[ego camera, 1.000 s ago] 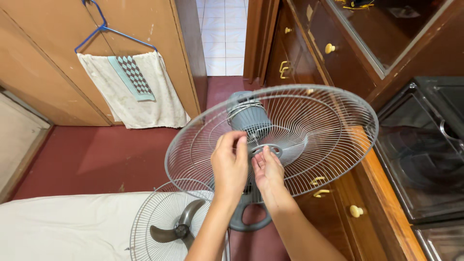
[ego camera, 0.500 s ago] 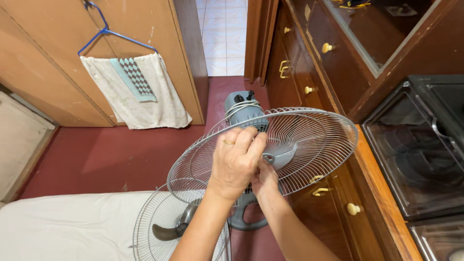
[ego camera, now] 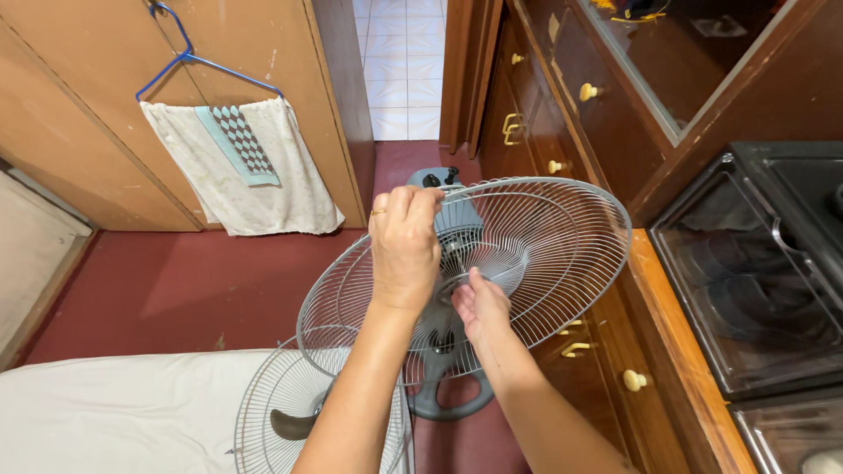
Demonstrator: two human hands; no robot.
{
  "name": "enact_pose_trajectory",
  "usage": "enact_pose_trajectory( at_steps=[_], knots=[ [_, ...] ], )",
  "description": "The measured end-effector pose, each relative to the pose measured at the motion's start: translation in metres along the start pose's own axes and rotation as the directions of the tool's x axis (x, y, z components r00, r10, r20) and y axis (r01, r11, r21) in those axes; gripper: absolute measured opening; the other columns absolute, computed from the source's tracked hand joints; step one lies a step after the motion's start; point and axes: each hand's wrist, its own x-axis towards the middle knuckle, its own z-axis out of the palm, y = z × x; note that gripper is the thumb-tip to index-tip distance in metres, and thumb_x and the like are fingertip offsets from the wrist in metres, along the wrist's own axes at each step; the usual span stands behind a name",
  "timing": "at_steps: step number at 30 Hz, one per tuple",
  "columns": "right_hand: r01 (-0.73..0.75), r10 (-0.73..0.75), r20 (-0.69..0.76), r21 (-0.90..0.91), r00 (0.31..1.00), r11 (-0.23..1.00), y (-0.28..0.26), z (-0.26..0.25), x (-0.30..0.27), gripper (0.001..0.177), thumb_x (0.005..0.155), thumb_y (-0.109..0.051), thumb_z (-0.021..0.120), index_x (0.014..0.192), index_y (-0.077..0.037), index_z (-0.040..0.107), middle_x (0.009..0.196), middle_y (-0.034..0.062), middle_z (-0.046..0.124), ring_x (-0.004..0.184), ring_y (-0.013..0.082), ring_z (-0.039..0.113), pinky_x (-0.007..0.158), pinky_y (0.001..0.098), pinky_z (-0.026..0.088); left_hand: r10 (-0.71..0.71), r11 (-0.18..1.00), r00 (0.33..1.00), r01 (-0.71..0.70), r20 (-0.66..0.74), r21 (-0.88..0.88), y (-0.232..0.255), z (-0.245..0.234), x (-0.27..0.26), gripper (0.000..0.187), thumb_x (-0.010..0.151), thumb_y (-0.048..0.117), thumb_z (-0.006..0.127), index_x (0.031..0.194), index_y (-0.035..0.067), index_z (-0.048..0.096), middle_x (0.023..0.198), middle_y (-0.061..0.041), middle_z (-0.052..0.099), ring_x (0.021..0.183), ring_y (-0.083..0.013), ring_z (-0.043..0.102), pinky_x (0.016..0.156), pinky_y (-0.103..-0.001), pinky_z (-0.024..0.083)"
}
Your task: The person reassembles a standing electric fan by attaching the front grille, inserting and tightening the central hub nut, wiping the fan blades with a cloth, and mounting the blades onto the motor shaft. The person then secures the blades with a hub cap.
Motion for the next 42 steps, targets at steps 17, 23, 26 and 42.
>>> enact_pose_trajectory(
  at_steps=[17, 23, 26, 42],
  knots=[
    [-0.125, 0.156, 0.124, -0.232, 0.980, 0.965, -0.026, -0.006, 0.032, 0.037, 0.095, -0.020, 0.060, 0.133, -0.020, 0.059, 0.139, 0.0023, 0.058, 0.134, 0.0300, 0.045, 0.118, 0.0522, 0.023, -0.017, 1.000, 1.000, 0.017, -0.017, -0.006, -0.012, 0.013, 0.012, 0.018, 0.085, -0.002, 0.071, 0.098, 0.010, 0.068, 0.098, -0.004, 0.063, 0.096, -0.0289, 0.057, 0.088, -0.042, 0.046],
    [-0.147, 0.183, 0.199, -0.185, 0.963, 0.972, 0.002, -0.015, 0.071, 0.024, 0.098, -0.022, 0.057, 0.121, -0.018, 0.064, 0.122, -0.0004, 0.066, 0.116, 0.0211, 0.056, 0.106, 0.0455, 0.031, -0.002, 0.999, 1.000, 0.001, -0.028, -0.038, -0.017, 0.018, 0.020, 0.023, 0.082, -0.004, 0.070, 0.100, 0.009, 0.068, 0.099, -0.005, 0.063, 0.096, -0.0292, 0.056, 0.089, -0.042, 0.046],
    [-0.084, 0.093, 0.410, -0.042, 0.907, 0.996, 0.009, -0.021, 0.096, 0.012, 0.101, -0.015, 0.063, 0.113, -0.015, 0.064, 0.104, 0.0011, 0.068, 0.087, 0.0188, 0.058, 0.081, 0.0378, 0.039, 0.000, 0.999, 1.000, -0.002, -0.027, -0.053, -0.017, 0.020, 0.023, 0.023, 0.082, -0.004, 0.070, 0.100, 0.009, 0.068, 0.099, -0.004, 0.063, 0.096, -0.0288, 0.057, 0.088, -0.042, 0.046],
    [0.129, -0.038, 0.320, -0.270, 0.947, 0.954, -0.019, 0.013, 0.096, 0.018, 0.099, -0.012, 0.069, 0.110, 0.001, 0.070, 0.095, 0.0094, 0.075, 0.076, 0.0190, 0.062, 0.067, 0.0363, 0.039, 0.044, 0.998, 0.999, -0.045, -0.031, -0.034, -0.034, 0.032, 0.034, 0.022, 0.084, -0.003, 0.068, 0.102, 0.010, 0.069, 0.101, -0.004, 0.063, 0.096, -0.0273, 0.057, 0.087, -0.041, 0.046]
  ],
)
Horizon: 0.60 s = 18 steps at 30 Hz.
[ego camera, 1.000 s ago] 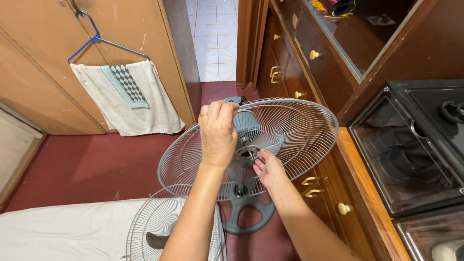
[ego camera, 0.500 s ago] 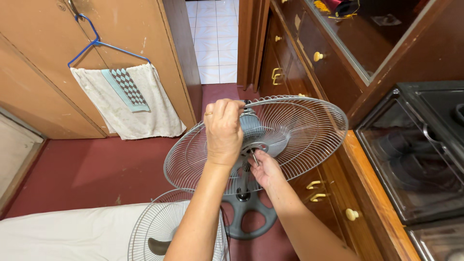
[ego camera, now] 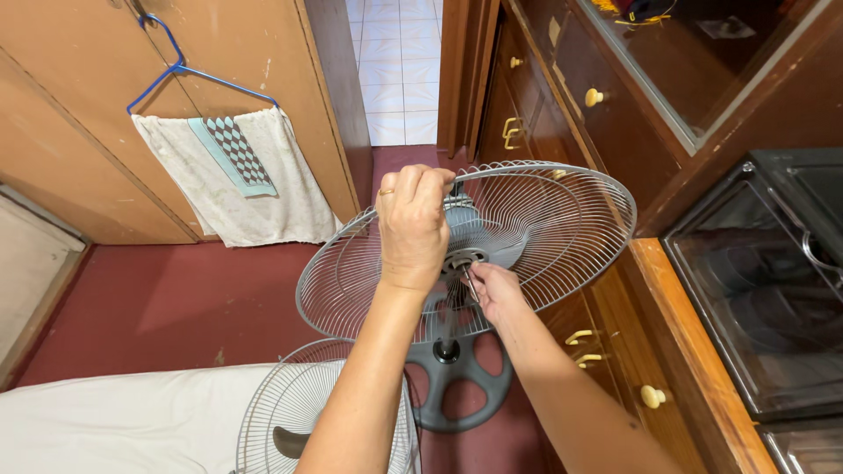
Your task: The person reassembles a standing electric fan by attaching the front grille, inserting and tightening the central hub nut, wiping the fan blades with a cloth, and mounting the blades onto the motor shaft. The person then secures the blades with a hub cap.
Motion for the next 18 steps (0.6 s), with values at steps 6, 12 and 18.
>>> enact_pose_trajectory(
  at_steps=[6, 12, 18],
  knots=[
    [-0.126, 0.122, -0.184, -0.013, 0.975, 0.992, -0.009, 0.012, -0.003, 0.010, 0.093, -0.015, 0.070, 0.100, -0.007, 0.068, 0.087, 0.0032, 0.074, 0.077, 0.0185, 0.072, 0.073, 0.0372, 0.047, -0.013, 1.000, 1.000, 0.013, 0.000, 0.009, -0.005, 0.006, 0.003, 0.023, 0.083, -0.002, 0.069, 0.101, 0.010, 0.069, 0.100, -0.004, 0.063, 0.096, -0.0273, 0.058, 0.088, -0.041, 0.047],
    [-0.110, 0.078, -0.351, -0.071, 0.933, 0.991, -0.019, 0.037, -0.014, 0.024, 0.087, -0.024, 0.083, 0.093, -0.009, 0.065, 0.082, 0.0026, 0.072, 0.072, 0.0208, 0.068, 0.060, 0.0366, 0.037, -0.039, 0.999, 0.999, 0.039, -0.024, 0.004, -0.007, 0.011, 0.006, 0.022, 0.083, -0.003, 0.068, 0.101, 0.010, 0.069, 0.100, -0.004, 0.064, 0.096, -0.0277, 0.058, 0.087, -0.040, 0.048],
    [-0.125, 0.085, -0.394, -0.076, 0.915, 0.989, -0.019, 0.048, -0.022, 0.030, 0.090, -0.032, 0.081, 0.090, -0.007, 0.066, 0.074, 0.0062, 0.065, 0.054, 0.0173, 0.059, 0.042, 0.0298, 0.029, -0.027, 1.000, 0.999, 0.026, -0.029, -0.016, -0.008, 0.016, 0.013, 0.021, 0.083, -0.002, 0.067, 0.100, 0.010, 0.070, 0.099, -0.003, 0.064, 0.094, -0.0274, 0.058, 0.084, -0.041, 0.048]
  ],
)
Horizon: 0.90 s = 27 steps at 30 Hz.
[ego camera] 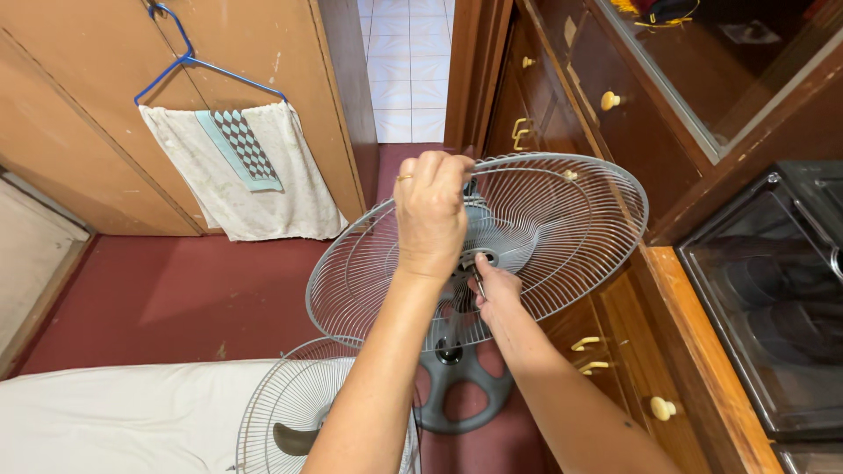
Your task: The person reassembles a standing electric fan by attaching the front grille, inserting and tightening the central hub nut, wiping the fan blades with a cloth, and mounting the blades onto the motor shaft. The person then secures the blades with a hub cap.
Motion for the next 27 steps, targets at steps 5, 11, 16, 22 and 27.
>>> enact_pose_trajectory(
  at_steps=[5, 11, 16, 22, 27],
  knots=[
    [-0.016, 0.017, 0.072, -0.007, 0.997, 1.000, -0.001, -0.001, -0.007, 0.027, 0.092, -0.034, 0.075, 0.088, -0.009, 0.065, 0.072, 0.0049, 0.070, 0.050, 0.0143, 0.059, 0.037, 0.0265, 0.029, 0.021, 1.000, 1.000, -0.021, 0.010, -0.005, 0.006, 0.007, 0.003, 0.018, 0.084, 0.001, 0.069, 0.099, 0.011, 0.070, 0.097, -0.004, 0.063, 0.095, -0.0272, 0.059, 0.083, -0.041, 0.048],
    [-0.017, 0.016, 0.150, 0.007, 0.989, 1.000, -0.004, -0.009, 0.000, 0.030, 0.094, -0.033, 0.075, 0.089, -0.005, 0.065, 0.070, 0.0078, 0.064, 0.051, 0.0172, 0.063, 0.036, 0.0282, 0.035, 0.018, 1.000, 1.000, -0.017, 0.010, -0.013, 0.003, 0.009, 0.011, 0.022, 0.085, -0.001, 0.068, 0.103, 0.012, 0.070, 0.101, -0.002, 0.065, 0.097, -0.0266, 0.059, 0.087, -0.041, 0.049],
    [-0.075, 0.072, 0.142, 0.016, 0.987, 0.997, -0.004, -0.002, -0.001, 0.028, 0.095, -0.035, 0.069, 0.093, -0.008, 0.067, 0.073, 0.0070, 0.071, 0.047, 0.0124, 0.053, 0.036, 0.0249, 0.030, 0.156, 0.984, 0.988, -0.154, 0.014, -0.089, 0.002, -0.002, 0.003, 0.036, 0.086, -0.005, 0.065, 0.119, 0.008, 0.068, 0.116, -0.009, 0.064, 0.113, -0.0306, 0.060, 0.102, -0.042, 0.049],
    [-0.048, 0.042, 0.135, 0.046, 0.990, 0.998, 0.000, 0.001, -0.005, 0.031, 0.098, -0.038, 0.070, 0.091, -0.008, 0.065, 0.073, 0.0056, 0.063, 0.046, 0.0118, 0.048, 0.035, 0.0267, 0.028, 0.089, 0.988, 0.994, -0.081, 0.062, -0.134, -0.001, -0.005, -0.087, 0.029, 0.090, 0.003, 0.068, 0.118, 0.005, 0.065, 0.119, -0.015, 0.063, 0.115, -0.0347, 0.058, 0.103, -0.046, 0.045],
    [-0.082, 0.073, 0.182, 0.040, 0.981, 0.996, 0.002, 0.000, 0.001, 0.029, 0.098, -0.039, 0.064, 0.089, -0.011, 0.064, 0.073, 0.0044, 0.071, 0.045, 0.0068, 0.045, 0.035, 0.0217, 0.026, -0.815, 0.149, 0.325, 0.918, 0.479, -0.369, -0.024, 0.049, -0.182, 0.035, 0.105, 0.034, 0.054, 0.092, 0.003, 0.062, 0.074, -0.002, 0.063, 0.061, -0.0129, 0.058, 0.054, -0.029, 0.047]
  ],
)
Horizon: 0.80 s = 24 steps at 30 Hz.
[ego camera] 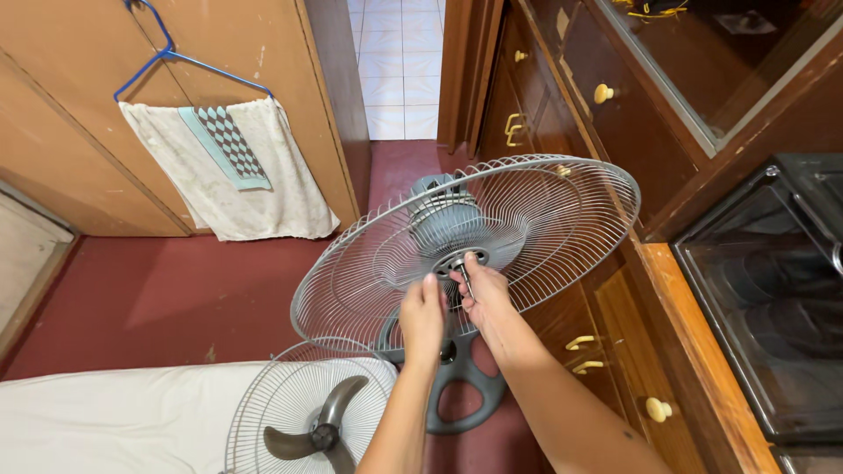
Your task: The person reassembles a standing electric fan by attaching the front grille, inserting and tightening the central hub nut, wiping the fan blades with a cloth, and mounting the blades onto the motor shaft. The person then secures the blades with a hub cap.
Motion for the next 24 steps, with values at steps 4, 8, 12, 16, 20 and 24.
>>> enact_pose_trajectory(
  at_steps=[4, 8, 12, 16, 20, 24],
  knots=[
    [0.045, -0.045, 0.042, 0.011, 0.998, 0.999, 0.002, -0.006, 0.006, 0.031, 0.099, -0.037, 0.064, 0.090, -0.007, 0.061, 0.070, 0.0035, 0.067, 0.044, 0.0074, 0.046, 0.035, 0.0229, 0.029, -0.394, 0.887, 0.905, 0.421, 0.164, -0.189, -0.057, 0.018, 0.030, 0.041, 0.104, 0.045, 0.051, 0.087, 0.011, 0.066, 0.064, 0.003, 0.056, 0.047, -0.0074, 0.045, 0.040, -0.023, 0.032],
    [0.096, -0.098, 0.128, 0.022, 0.987, 0.995, 0.005, -0.010, 0.005, 0.033, 0.100, -0.036, 0.065, 0.089, -0.005, 0.062, 0.065, 0.0021, 0.060, 0.043, 0.0090, 0.048, 0.033, 0.0245, 0.031, -0.424, 0.795, 0.882, 0.472, 0.205, -0.382, -0.078, 0.040, 0.053, 0.040, 0.105, 0.045, 0.053, 0.083, 0.012, 0.059, 0.062, 0.003, 0.053, 0.044, -0.0090, 0.046, 0.038, -0.025, 0.037],
    [0.152, -0.147, 0.078, -0.071, 0.986, 0.986, 0.000, -0.010, 0.001, 0.030, 0.101, -0.035, 0.063, 0.088, -0.008, 0.061, 0.065, 0.0025, 0.060, 0.044, 0.0094, 0.049, 0.034, 0.0251, 0.033, -0.456, 0.748, 0.870, 0.489, 0.188, -0.448, -0.081, 0.053, 0.064, 0.043, 0.105, 0.047, 0.053, 0.081, 0.010, 0.057, 0.057, 0.002, 0.048, 0.036, -0.0102, 0.039, 0.032, -0.027, 0.031],
    [0.235, -0.224, 0.075, -0.214, 0.972, 0.948, -0.005, -0.017, 0.000, 0.029, 0.097, -0.034, 0.066, 0.085, -0.008, 0.064, 0.066, 0.0003, 0.062, 0.048, 0.0083, 0.052, 0.040, 0.0243, 0.037, -0.422, 0.712, 0.882, 0.465, 0.207, -0.527, -0.081, 0.059, 0.065, 0.040, 0.105, 0.043, 0.050, 0.089, 0.009, 0.062, 0.061, 0.000, 0.057, 0.040, -0.0116, 0.046, 0.034, -0.028, 0.038],
    [0.338, -0.327, 0.082, -0.213, 0.941, 0.917, -0.004, -0.025, 0.007, 0.027, 0.092, -0.030, 0.075, 0.083, -0.006, 0.068, 0.070, -0.0014, 0.065, 0.056, 0.0060, 0.055, 0.048, 0.0228, 0.042, -0.428, 0.639, 0.879, 0.459, 0.212, -0.617, -0.082, 0.060, 0.068, 0.033, 0.106, 0.034, 0.052, 0.099, 0.005, 0.065, 0.074, -0.005, 0.068, 0.057, -0.0156, 0.062, 0.051, -0.031, 0.053],
    [0.398, -0.386, 0.153, -0.064, 0.910, 0.915, 0.000, -0.030, 0.013, 0.027, 0.089, -0.031, 0.079, 0.084, -0.006, 0.069, 0.072, -0.0019, 0.064, 0.058, 0.0055, 0.054, 0.052, 0.0221, 0.044, -0.356, 0.587, 0.893, 0.442, 0.273, -0.678, -0.085, 0.058, 0.068, 0.030, 0.105, 0.028, 0.052, 0.101, 0.001, 0.066, 0.076, -0.007, 0.069, 0.062, -0.0179, 0.065, 0.058, -0.035, 0.056]
  ],
)
